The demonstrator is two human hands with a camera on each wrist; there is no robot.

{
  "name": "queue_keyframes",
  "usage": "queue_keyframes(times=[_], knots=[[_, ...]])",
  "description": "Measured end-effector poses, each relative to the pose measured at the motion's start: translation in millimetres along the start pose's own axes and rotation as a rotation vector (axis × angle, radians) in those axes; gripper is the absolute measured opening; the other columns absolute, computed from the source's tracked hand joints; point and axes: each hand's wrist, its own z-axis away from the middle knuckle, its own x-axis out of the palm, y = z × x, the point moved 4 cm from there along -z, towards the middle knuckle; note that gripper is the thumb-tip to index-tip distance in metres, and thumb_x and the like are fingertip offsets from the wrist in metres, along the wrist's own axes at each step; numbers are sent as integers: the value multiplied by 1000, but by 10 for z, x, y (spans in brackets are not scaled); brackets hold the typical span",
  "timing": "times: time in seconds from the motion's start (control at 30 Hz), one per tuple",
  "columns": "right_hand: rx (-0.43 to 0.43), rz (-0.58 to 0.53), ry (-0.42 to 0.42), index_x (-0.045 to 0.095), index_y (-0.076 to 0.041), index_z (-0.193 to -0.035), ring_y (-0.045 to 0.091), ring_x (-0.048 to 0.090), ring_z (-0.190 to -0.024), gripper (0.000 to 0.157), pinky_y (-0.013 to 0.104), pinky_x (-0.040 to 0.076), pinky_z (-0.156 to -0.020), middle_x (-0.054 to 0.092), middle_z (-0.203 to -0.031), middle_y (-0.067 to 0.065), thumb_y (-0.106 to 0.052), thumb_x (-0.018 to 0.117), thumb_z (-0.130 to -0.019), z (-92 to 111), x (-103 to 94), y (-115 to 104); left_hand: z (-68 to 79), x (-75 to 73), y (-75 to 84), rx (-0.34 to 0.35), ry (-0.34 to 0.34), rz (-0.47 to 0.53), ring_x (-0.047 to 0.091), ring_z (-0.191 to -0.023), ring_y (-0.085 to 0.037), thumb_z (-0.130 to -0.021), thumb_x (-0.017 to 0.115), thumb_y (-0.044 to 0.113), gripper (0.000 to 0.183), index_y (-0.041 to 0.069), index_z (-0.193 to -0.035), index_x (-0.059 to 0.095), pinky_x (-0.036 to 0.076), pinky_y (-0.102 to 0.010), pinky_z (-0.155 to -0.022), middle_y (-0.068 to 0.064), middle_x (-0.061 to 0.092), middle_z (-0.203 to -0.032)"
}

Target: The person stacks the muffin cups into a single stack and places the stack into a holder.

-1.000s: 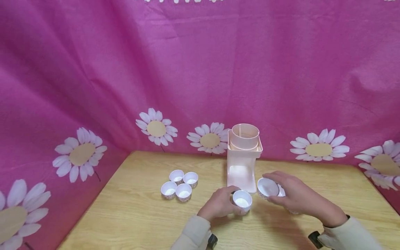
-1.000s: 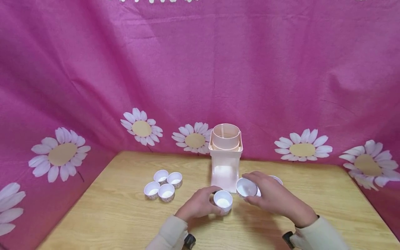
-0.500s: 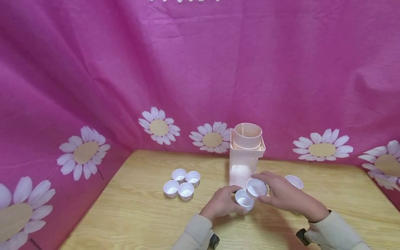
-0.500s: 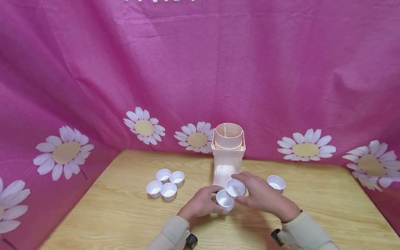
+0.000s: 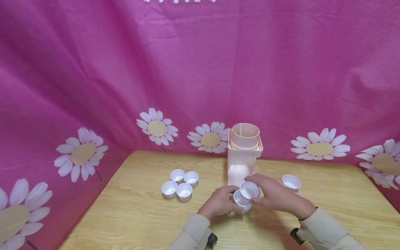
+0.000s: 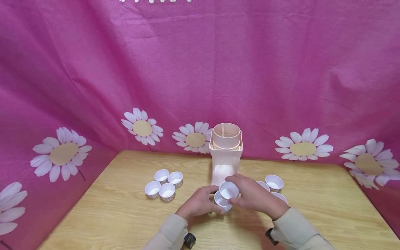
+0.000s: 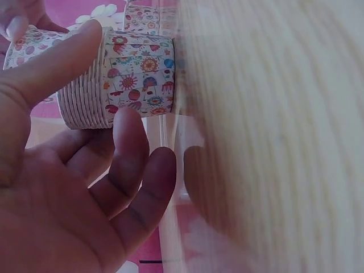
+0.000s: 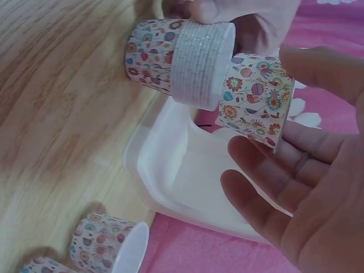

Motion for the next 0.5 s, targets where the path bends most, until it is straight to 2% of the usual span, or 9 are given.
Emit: queue_keyframes(times=[0.1,0.3,0.5], knots=[[-16,-10,-15,63,-2,-121,23,67,-99,51,41,56,-85,70,-111,6,-19,82,-77,-26,40,0,0,5,-15,-2,4,-21,59,-103,-9,-64,92,19,60,25,-119,69,49,-37,-95,10,70,-109],[-36,-30,-45,64,-4,-118,18,66,-96,48,37,55,-83,70,-109,2,-17,82,-76,-75,75,-14,-16,25,-22,22,-16,42,61,-119,-16,-65,92,16,57,22,-117,69,46,-42,-106,9,71,-113],[-50,-46,-72,66,-6,-117,16,65,-95,45,35,55,-82,70,-108,1,-14,82,-75,-91,112,-26,-10,17,-27,7,-25,47,60,-122,-17,-65,92,17,60,23,-119,68,46,-44,-107,10,71,-114]])
